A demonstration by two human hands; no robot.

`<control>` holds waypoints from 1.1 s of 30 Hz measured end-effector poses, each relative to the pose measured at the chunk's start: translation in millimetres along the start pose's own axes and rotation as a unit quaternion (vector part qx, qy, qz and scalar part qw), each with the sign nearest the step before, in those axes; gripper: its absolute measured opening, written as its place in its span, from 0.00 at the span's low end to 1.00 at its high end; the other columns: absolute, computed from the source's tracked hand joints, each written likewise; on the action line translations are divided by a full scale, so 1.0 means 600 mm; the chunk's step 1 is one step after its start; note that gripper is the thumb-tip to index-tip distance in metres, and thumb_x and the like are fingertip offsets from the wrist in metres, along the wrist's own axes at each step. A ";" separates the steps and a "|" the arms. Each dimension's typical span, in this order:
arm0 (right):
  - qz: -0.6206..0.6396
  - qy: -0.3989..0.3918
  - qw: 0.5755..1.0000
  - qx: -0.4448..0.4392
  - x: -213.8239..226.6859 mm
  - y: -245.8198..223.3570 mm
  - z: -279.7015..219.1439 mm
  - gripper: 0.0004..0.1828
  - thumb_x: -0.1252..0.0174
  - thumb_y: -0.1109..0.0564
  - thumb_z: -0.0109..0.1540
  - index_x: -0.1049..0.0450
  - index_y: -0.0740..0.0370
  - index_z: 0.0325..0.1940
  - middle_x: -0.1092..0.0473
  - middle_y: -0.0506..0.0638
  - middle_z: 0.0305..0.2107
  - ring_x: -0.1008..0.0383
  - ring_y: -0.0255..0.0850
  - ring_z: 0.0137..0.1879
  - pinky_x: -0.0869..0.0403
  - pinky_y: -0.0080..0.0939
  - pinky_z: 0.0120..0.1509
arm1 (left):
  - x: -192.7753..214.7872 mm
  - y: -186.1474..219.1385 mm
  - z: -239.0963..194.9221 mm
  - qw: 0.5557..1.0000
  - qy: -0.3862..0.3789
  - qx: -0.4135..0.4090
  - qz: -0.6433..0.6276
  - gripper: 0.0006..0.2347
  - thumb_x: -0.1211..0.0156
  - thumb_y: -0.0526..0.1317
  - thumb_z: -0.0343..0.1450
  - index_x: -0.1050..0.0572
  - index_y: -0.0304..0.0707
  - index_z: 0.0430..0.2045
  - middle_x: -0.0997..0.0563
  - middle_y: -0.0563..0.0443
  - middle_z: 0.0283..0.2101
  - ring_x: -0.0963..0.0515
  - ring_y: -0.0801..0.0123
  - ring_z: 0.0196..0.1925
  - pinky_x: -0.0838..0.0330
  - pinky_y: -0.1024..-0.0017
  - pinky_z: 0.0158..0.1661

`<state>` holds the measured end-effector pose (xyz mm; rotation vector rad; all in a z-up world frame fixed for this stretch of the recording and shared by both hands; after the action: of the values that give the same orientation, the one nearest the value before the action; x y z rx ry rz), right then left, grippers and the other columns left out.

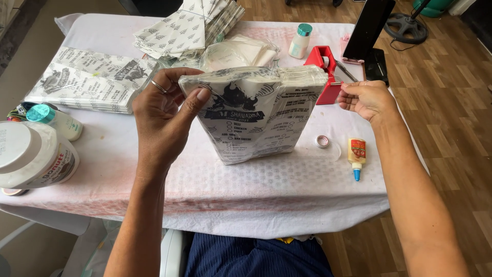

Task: The person is manually folding and gluing printed paper sheets to assemble packaging bags, using a tape dispenser and liquid glue.

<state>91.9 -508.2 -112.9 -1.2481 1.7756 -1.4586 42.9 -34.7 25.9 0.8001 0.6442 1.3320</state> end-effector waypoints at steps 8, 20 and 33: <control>0.056 -0.016 0.998 0.001 -0.007 0.032 0.009 0.08 0.32 0.62 0.60 0.24 0.67 0.39 0.27 0.56 0.26 0.24 0.43 0.31 0.20 0.38 0.39 | -0.001 -0.004 -0.002 1.000 0.000 0.010 -0.015 0.10 0.35 0.35 0.75 0.26 0.31 0.47 0.21 0.53 0.37 0.22 0.78 0.39 0.25 0.80 0.45; -0.242 0.139 0.921 0.271 0.092 -0.014 -0.013 0.09 0.43 0.70 0.62 0.21 0.61 0.38 0.24 0.51 0.25 0.23 0.35 0.27 0.24 0.32 0.28 | 0.001 0.014 0.005 0.999 -0.034 -0.035 -0.025 0.12 0.38 0.33 0.77 0.30 0.39 0.53 0.26 0.54 0.35 0.24 0.74 0.39 0.27 0.77 0.45; -0.661 -0.049 0.221 0.715 -0.295 -0.388 -0.547 0.07 0.48 0.60 0.67 0.31 0.48 0.37 0.34 0.43 0.31 0.31 0.45 0.42 0.28 0.44 0.49 | -0.002 0.016 0.019 0.997 -0.074 -0.034 0.015 0.18 0.34 0.46 0.70 0.28 0.39 0.51 0.20 0.47 0.54 0.18 0.67 0.48 0.17 0.71 0.48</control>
<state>-29.4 -197.4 173.4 -1.1345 -1.6852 -2.2274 46.2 -37.1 40.5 0.8456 0.4698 1.3010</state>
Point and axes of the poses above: each hand's wrist, its own z-axis towards the middle knuckle, its own x-axis out of the back of the hand, y = z × x, the point moved 5 cm from there along z, towards the middle knuckle
